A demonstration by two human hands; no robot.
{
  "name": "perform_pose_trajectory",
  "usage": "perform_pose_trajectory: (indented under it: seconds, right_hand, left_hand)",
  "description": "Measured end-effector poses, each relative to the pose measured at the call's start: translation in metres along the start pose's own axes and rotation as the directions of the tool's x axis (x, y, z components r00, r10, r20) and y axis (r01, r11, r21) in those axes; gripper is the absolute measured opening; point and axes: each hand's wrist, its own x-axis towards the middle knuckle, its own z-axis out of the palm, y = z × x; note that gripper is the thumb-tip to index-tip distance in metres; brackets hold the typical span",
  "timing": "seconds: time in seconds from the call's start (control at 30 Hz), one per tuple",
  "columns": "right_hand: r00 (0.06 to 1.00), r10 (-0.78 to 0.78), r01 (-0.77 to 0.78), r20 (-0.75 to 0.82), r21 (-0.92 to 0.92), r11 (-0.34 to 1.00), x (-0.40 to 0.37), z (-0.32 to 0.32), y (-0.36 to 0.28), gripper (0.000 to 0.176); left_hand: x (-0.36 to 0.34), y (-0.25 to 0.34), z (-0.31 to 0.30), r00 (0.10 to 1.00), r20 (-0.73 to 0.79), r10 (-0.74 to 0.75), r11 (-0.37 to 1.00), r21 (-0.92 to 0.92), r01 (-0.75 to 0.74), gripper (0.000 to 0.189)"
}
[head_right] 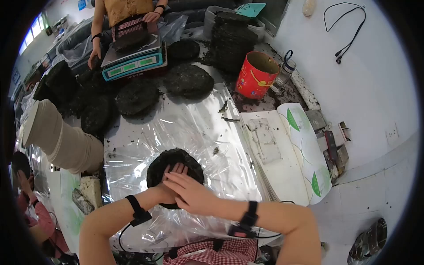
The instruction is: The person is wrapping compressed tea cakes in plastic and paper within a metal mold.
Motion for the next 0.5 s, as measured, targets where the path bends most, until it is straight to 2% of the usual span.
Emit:
perform_pose_trajectory:
  seconds: [0.03,0.1,0.13,0.17,0.2,0.23,0.27,0.3,0.33,0.37,0.4,0.43,0.47,0.5]
  right_hand:
    - [0.982,0.095,-0.107,-0.164,-0.065,0.992,-0.044,-0.006,-0.028,0.094]
    - [0.907,0.324,-0.383,-0.269,-0.209,0.900,-0.128,0.034,-0.026,0.065]
    - [0.907,0.273,-0.359,-0.322,-0.248,0.900,-0.124,0.028,0.004,0.065]
    - [0.893,0.435,-0.444,-0.117,-0.386,0.809,-0.203,-0.013,-0.078,0.059]
    - [0.937,0.214,-0.336,-0.275,-0.550,0.765,-0.134,0.008,0.003,0.052]
    - [0.915,0.118,-0.313,-0.386,-0.493,0.812,-0.105,0.000,-0.010,0.042]
    - [0.912,0.229,-0.369,-0.340,-0.438,0.820,-0.137,-0.046,-0.086,0.032]
    - [0.901,0.127,-0.322,-0.414,-0.446,0.835,-0.110,-0.048,-0.049,0.032]
    - [0.830,0.127,-0.358,-0.542,-0.344,0.868,-0.110,-0.065,-0.039,0.032]
    - [0.738,0.123,-0.370,-0.663,-0.245,0.896,-0.113,-0.085,-0.026,0.033]
    - [0.658,0.190,-0.401,-0.729,-0.126,0.907,-0.127,-0.104,-0.027,0.034]
    - [0.554,0.222,-0.394,-0.802,-0.018,0.919,-0.131,-0.112,-0.017,0.035]
    - [0.656,0.258,-0.585,-0.709,-0.261,0.768,-0.139,-0.068,0.049,0.045]
    - [0.723,0.380,-0.684,-0.577,-0.521,0.511,-0.164,-0.022,0.103,0.056]
  left_hand:
    - [-0.005,0.003,-0.004,0.998,-0.052,0.028,0.990,-0.138,-0.035,0.118]
    - [-0.014,0.012,0.001,0.995,-0.073,0.070,0.984,-0.157,-0.081,0.117]
    - [0.006,-0.003,-0.011,0.995,-0.095,0.035,0.995,-0.092,-0.044,0.118]
    - [-0.025,0.099,0.029,0.994,0.035,0.105,0.943,-0.320,-0.088,0.119]
    - [-0.006,0.003,-0.007,1.000,-0.031,0.001,0.995,-0.104,-0.004,0.118]
    - [-0.011,-0.017,-0.017,0.999,-0.038,-0.034,0.998,-0.054,0.032,0.118]
    - [-0.015,0.050,0.011,0.998,0.006,0.059,0.973,-0.226,-0.056,0.119]
    - [-0.008,0.010,-0.005,0.999,-0.048,0.018,0.992,-0.120,-0.024,0.120]
    - [-0.015,0.010,-0.004,0.951,-0.307,0.024,1.000,0.007,-0.023,0.095]
    - [-0.027,0.013,-0.018,0.947,-0.321,0.023,0.999,0.045,-0.009,0.095]
    - [-0.053,0.039,-0.031,0.890,-0.450,0.069,0.965,-0.197,-0.174,0.077]
    - [-0.075,0.053,-0.053,0.801,-0.595,0.071,0.868,-0.359,-0.344,0.059]
    - [-0.114,0.084,-0.065,0.742,-0.671,0.012,0.796,-0.443,-0.413,0.049]
    - [-0.146,0.125,-0.054,0.691,-0.719,-0.077,0.664,-0.554,-0.502,0.039]
